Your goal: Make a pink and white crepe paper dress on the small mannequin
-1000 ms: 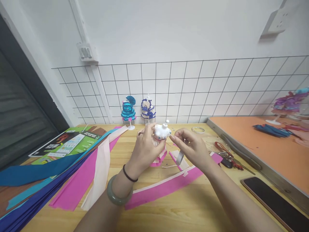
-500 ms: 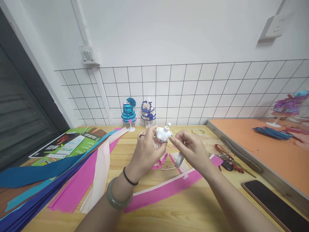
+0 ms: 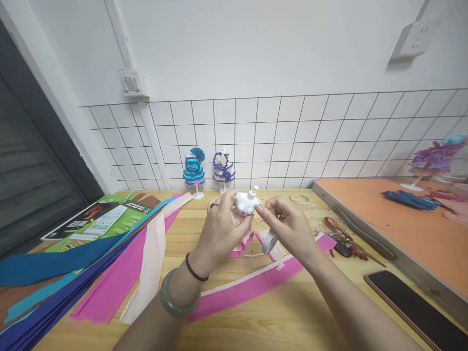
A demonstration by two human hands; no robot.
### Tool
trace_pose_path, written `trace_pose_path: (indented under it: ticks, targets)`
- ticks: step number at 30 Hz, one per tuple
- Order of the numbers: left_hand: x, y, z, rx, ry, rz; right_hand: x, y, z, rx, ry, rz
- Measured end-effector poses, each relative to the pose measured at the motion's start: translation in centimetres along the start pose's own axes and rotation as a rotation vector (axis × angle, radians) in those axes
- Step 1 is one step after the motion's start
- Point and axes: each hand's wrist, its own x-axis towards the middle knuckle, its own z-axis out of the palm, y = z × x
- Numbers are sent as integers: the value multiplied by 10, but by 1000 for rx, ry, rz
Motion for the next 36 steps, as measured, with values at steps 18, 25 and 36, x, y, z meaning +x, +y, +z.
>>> trace_pose_path:
  ticks: [18,25,36]
  targets:
    - [-1,1,1,15,17,44,0,0,-1,-32,2,23]
    - [-1,1,1,55,18,72,0,-1,-1,-19,-11,42]
    - [1,0,-2,19,-5,80,0,2,-3,13,-53,28]
